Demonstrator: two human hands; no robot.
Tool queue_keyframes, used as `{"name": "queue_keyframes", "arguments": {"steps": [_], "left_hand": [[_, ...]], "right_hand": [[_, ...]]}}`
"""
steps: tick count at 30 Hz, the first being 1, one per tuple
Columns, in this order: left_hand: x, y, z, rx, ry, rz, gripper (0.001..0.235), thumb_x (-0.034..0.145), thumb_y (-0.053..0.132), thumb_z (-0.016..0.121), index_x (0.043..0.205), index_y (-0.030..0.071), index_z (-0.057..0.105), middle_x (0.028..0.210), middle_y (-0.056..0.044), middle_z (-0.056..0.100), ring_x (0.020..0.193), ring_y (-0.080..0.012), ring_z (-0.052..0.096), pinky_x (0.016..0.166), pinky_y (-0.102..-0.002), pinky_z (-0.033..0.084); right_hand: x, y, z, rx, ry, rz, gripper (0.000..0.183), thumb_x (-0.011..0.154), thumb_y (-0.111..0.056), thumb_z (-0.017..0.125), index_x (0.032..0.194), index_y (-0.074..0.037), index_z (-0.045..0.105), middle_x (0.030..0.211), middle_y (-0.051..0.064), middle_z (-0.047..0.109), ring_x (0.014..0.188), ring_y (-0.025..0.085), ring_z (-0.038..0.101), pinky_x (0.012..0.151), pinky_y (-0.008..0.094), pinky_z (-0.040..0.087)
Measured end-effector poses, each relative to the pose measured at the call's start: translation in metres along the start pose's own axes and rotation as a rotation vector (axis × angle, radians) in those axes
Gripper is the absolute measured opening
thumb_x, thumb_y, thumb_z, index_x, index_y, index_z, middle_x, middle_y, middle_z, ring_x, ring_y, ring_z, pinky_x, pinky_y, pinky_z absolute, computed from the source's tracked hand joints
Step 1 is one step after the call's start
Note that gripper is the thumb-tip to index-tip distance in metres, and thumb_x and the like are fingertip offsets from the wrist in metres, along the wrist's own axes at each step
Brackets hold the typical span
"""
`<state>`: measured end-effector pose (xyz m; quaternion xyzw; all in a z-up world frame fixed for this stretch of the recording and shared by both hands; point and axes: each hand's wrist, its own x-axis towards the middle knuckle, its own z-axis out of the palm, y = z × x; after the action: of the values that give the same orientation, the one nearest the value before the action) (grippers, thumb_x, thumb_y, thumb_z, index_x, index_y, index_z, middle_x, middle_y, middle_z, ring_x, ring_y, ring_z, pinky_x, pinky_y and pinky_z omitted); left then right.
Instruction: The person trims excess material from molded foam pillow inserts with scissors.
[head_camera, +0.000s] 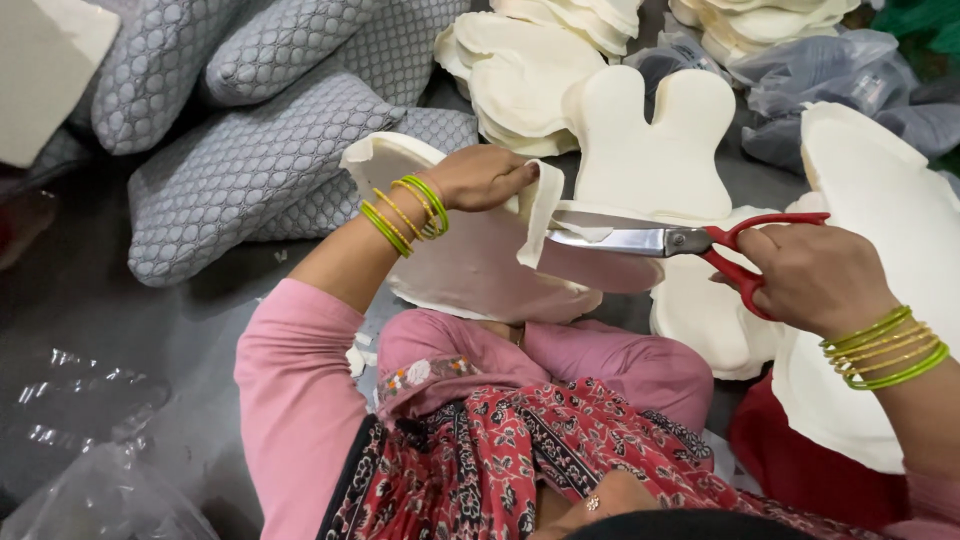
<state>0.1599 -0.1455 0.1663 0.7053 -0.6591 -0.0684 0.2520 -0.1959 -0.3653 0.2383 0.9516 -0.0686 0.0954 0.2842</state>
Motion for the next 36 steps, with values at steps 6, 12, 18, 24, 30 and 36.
{"name": "queue_keyframes", "arguments": {"steps": [6, 12, 18, 24, 30, 36], "left_hand": [[0.007, 0.0, 0.003, 0.019, -0.007, 0.017, 0.058, 0.106, 0.046, 0.032, 0.097, 0.001, 0.068, 0.092, -0.025, 0.069, 0.09, -0.0468, 0.063, 0.083, -0.055, 0.046], [0.013, 0.01, -0.002, 0.02, -0.043, -0.046, 0.06, 0.105, 0.047, 0.033, 0.093, 0.001, 0.068, 0.092, -0.024, 0.069, 0.089, -0.0453, 0.064, 0.084, -0.054, 0.047], [0.017, 0.009, 0.001, -0.009, -0.034, -0.042, 0.062, 0.105, 0.05, 0.031, 0.095, 0.002, 0.07, 0.095, -0.023, 0.071, 0.092, -0.0439, 0.065, 0.086, -0.053, 0.047], [0.018, 0.011, -0.001, -0.007, -0.056, -0.102, 0.063, 0.104, 0.051, 0.03, 0.097, 0.003, 0.071, 0.096, -0.023, 0.071, 0.093, -0.0433, 0.066, 0.087, -0.053, 0.048], [0.028, 0.006, 0.004, -0.012, -0.038, -0.067, 0.066, 0.104, 0.054, 0.029, 0.097, 0.002, 0.071, 0.096, -0.023, 0.07, 0.092, -0.0436, 0.066, 0.086, -0.053, 0.049], [0.03, 0.007, 0.001, -0.06, -0.085, -0.143, 0.073, 0.103, 0.059, 0.027, 0.088, 0.0, 0.067, 0.083, -0.019, 0.071, 0.086, -0.0399, 0.068, 0.083, -0.051, 0.049]], "right_hand": [[0.004, 0.006, -0.015, -0.006, -0.173, 0.09, 0.036, 0.082, -0.046, 0.075, 0.11, -0.024, 0.072, 0.073, 0.002, 0.07, 0.065, 0.025, 0.069, 0.06, 0.038, 0.055], [0.007, 0.008, -0.025, -0.043, -0.2, 0.051, 0.04, 0.077, -0.04, 0.075, 0.114, -0.025, 0.071, 0.082, 0.001, 0.073, 0.069, 0.024, 0.072, 0.063, 0.039, 0.056], [0.02, -0.013, -0.044, -0.025, -0.276, 0.108, 0.056, 0.077, -0.066, 0.07, 0.111, -0.022, 0.069, 0.076, 0.003, 0.072, 0.069, 0.026, 0.072, 0.061, 0.039, 0.056], [0.019, 0.001, -0.018, 0.002, -0.202, 0.028, 0.05, 0.079, -0.06, 0.07, 0.113, -0.024, 0.069, 0.075, 0.003, 0.07, 0.066, 0.026, 0.071, 0.06, 0.04, 0.056], [0.021, 0.002, -0.017, -0.098, -0.243, 0.052, 0.042, 0.085, -0.056, 0.07, 0.113, -0.026, 0.069, 0.074, 0.001, 0.069, 0.066, 0.025, 0.07, 0.061, 0.039, 0.055], [0.021, -0.001, -0.017, -0.004, -0.21, 0.047, 0.049, 0.08, -0.061, 0.071, 0.109, -0.022, 0.069, 0.073, 0.004, 0.07, 0.067, 0.028, 0.07, 0.059, 0.042, 0.054]]}}
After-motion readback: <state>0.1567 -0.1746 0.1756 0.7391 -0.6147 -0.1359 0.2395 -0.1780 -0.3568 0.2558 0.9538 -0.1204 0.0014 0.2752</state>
